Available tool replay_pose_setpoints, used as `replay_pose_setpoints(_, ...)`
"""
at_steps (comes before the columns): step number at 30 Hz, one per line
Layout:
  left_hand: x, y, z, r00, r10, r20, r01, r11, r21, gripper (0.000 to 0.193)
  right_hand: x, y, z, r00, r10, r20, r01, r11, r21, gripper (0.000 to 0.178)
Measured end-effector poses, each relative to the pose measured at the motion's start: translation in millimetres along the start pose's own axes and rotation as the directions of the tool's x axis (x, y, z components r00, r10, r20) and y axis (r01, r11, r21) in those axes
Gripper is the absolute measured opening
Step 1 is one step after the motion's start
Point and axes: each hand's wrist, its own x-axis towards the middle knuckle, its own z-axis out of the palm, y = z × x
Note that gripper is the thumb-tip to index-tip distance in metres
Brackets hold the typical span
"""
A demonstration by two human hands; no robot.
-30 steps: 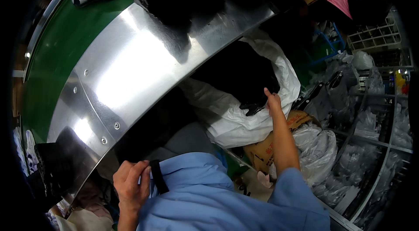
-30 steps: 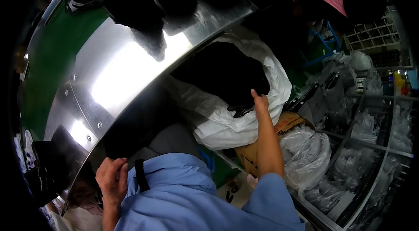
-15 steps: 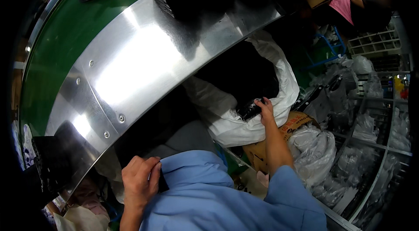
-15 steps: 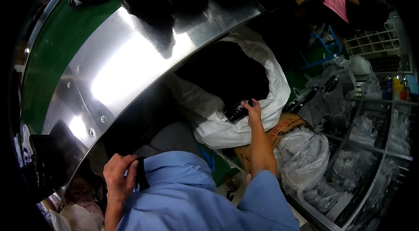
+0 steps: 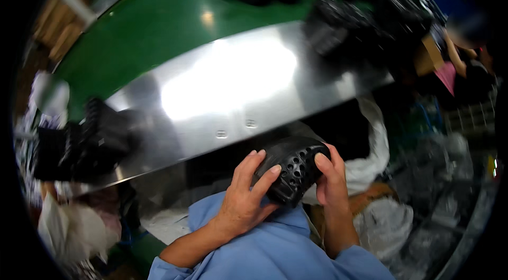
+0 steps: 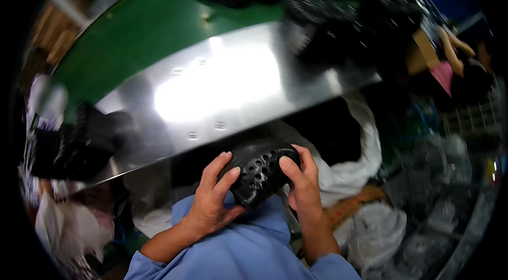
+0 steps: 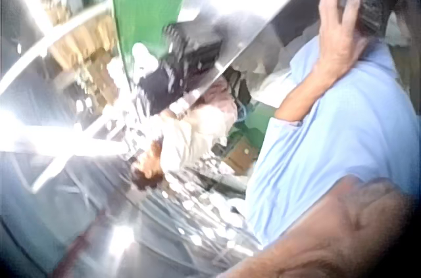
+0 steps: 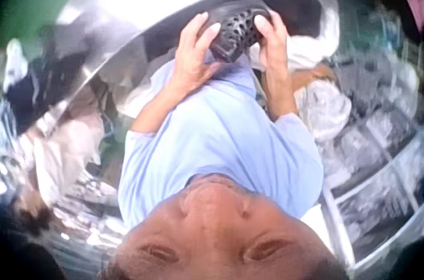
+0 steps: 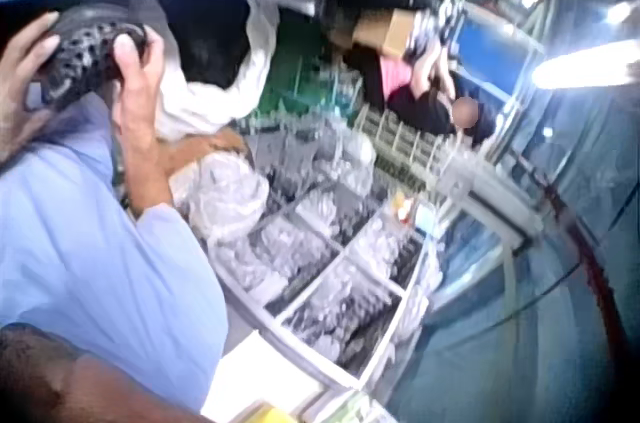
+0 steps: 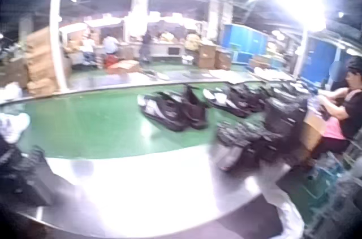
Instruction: The person places white and purple sneakers on a conveyor belt, then pulls black shoe components from a bag and inserts them into black sneakers.
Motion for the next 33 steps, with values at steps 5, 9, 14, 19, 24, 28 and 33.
replay_pose_setpoints(5,-25,15,-86,0.926,0.065,-0.372,0.003,0.983,0.182,0.087,-4,-11,100,0.907,-0.130,0.400,0.138,0.990,0.009,0.081)
replay_pose_setpoints(9,-50,31,-170,0.705,0.134,-0.696,0.210,0.898,0.386,0.089,-6,-33,190,0.673,-0.136,0.727,0.098,0.991,0.094,0.107)
replay_pose_setpoints(14,-70,8,-276,0.236,0.025,-0.971,0.457,0.879,0.134,0.087,1,-31,205,0.512,-0.022,0.859,0.201,0.975,-0.095,0.057)
replay_pose_setpoints(19,-79,-21,-306,0.186,0.068,-0.980,0.798,0.571,0.191,0.083,2,-9,189,0.541,0.254,0.802,0.029,0.947,-0.319,0.031)
replay_pose_setpoints(24,-78,-36,-307,0.141,-0.068,-0.988,0.902,0.421,0.100,0.088,5,1,169,0.553,0.316,0.771,-0.064,0.939,-0.339,0.030)
replay_pose_setpoints(28,-97,-55,-318,0.057,-0.240,-0.969,0.929,0.368,-0.036,0.096,16,8,132,0.515,0.358,0.779,-0.102,0.928,-0.359,0.030)
replay_pose_setpoints(33,-107,-54,-321,0.073,-0.158,-0.985,0.840,0.542,-0.025,0.094,16,10,63,0.615,0.363,0.701,-0.210,0.931,-0.298,0.029)
